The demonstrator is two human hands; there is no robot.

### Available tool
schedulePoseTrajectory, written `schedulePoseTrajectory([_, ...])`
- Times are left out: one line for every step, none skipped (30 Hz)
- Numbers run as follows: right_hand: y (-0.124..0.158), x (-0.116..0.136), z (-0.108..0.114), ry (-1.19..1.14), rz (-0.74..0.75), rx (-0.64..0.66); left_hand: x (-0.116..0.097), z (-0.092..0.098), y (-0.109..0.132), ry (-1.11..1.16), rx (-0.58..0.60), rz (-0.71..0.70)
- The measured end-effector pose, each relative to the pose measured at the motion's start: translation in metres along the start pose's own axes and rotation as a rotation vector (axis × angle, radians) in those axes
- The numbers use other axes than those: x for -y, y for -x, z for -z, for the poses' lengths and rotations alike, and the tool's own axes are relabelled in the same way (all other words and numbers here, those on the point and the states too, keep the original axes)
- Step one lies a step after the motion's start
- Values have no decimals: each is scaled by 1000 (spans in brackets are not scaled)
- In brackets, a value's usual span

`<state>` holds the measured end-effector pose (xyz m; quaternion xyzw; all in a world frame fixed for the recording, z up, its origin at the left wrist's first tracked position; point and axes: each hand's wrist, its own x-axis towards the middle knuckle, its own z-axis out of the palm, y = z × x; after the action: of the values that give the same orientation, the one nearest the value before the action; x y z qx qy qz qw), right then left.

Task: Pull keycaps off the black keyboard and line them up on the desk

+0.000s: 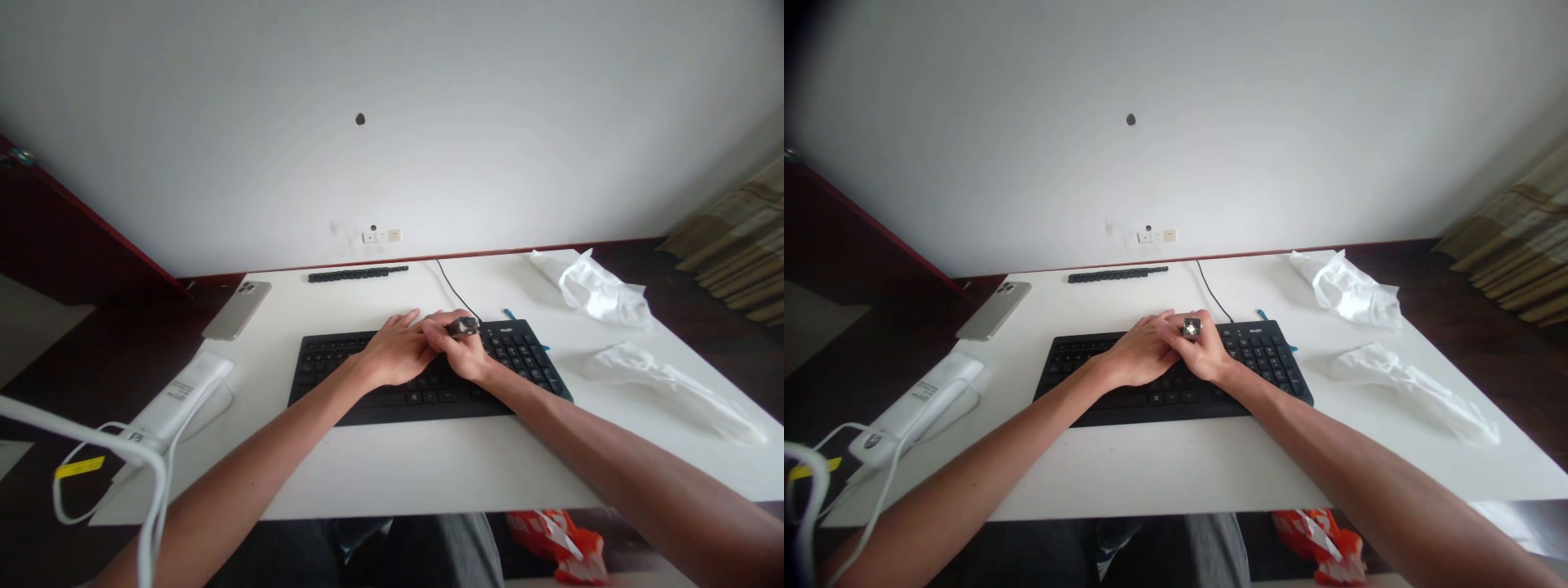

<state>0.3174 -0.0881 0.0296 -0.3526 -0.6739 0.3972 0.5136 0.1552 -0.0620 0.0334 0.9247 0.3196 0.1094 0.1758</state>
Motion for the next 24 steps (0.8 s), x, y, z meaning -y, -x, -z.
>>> schedulePoseTrajectory([1, -1, 0, -2, 4, 1, 0, 0, -1, 3, 13, -9])
schedulePoseTrajectory([1, -2, 0, -3, 8, 2, 0, -1, -2, 5, 23, -15])
schedulePoseTrajectory([1, -2, 0, -6, 12, 1, 0, -1, -2, 5, 28, -17])
schedulePoseTrajectory([1, -1, 0, -9, 14, -4, 1, -2, -1, 3, 27, -14])
schedulePoseTrajectory([1, 0, 0, -15, 16, -13, 1, -3, -1, -1, 27, -13])
schedulePoseTrajectory([1, 1, 0, -23, 16, -23, 2, -4, -1, -5, 27, -13])
schedulePoseTrajectory([1, 2, 0, -31, 15, -31, 3, -5, 0, -10, 29, -15])
schedulePoseTrajectory([1, 3, 0, -38, 12, -35, 3, -5, 0, -15, 34, -19])
schedulePoseTrajectory([0, 4, 0, -41, 6, -35, 4, -6, 0, -20, 41, -22])
schedulePoseTrajectory([0, 5, 0, -41, 0, -31, 4, -6, 0, -24, 48, -21])
schedulePoseTrajectory([0, 5, 0, -39, -6, -28, 4, -6, 0, -27, 53, -16])
schedulePoseTrajectory([0, 4, 0, -39, -5, -30, 4, -6, 0, -28, 55, -8])
schedulePoseTrajectory([0, 3, 1, -41, 2, -39, 3, -5, 0, -28, 58, -1])
schedulePoseTrajectory([1, 2, 1, -46, 13, -52, 2, -4, 0, -28, 62, 7])
schedulePoseTrajectory([1, 0, 2, -53, 28, -69, 1, -3, 1, -29, 64, 12])
schedulePoseTrajectory([1, -1, 3, -60, 41, -86, 0, -2, 1, -31, 67, 13])
schedulePoseTrajectory([1, -3, 4, -64, 52, -101, 0, -1, 1, -35, 70, 12])
schedulePoseTrajectory([0, -4, 5, -61, 61, -111, -1, 0, 1, -39, 72, 10])
schedulePoseTrajectory([0, -4, 5, -47, 69, -116, -2, 0, 1, -41, 71, 10])
schedulePoseTrajectory([0, -3, 6, -23, 75, -124, -2, 0, 1, -42, 70, 10])
schedulePoseTrajectory([0, -2, 7, 12, 79, -140, -2, 0, 1, -40, 71, 11])
schedulePoseTrajectory([-1, 1, 8, 51, 81, -164, -2, 0, 1, -37, 70, 14])
schedulePoseTrajectory([-2, 4, 8, 88, 81, -194, -2, 0, 1, -31, 67, 18])
schedulePoseTrajectory([-2, 7, 9, 117, 79, -225, -1, 0, 1, -24, 62, 22])
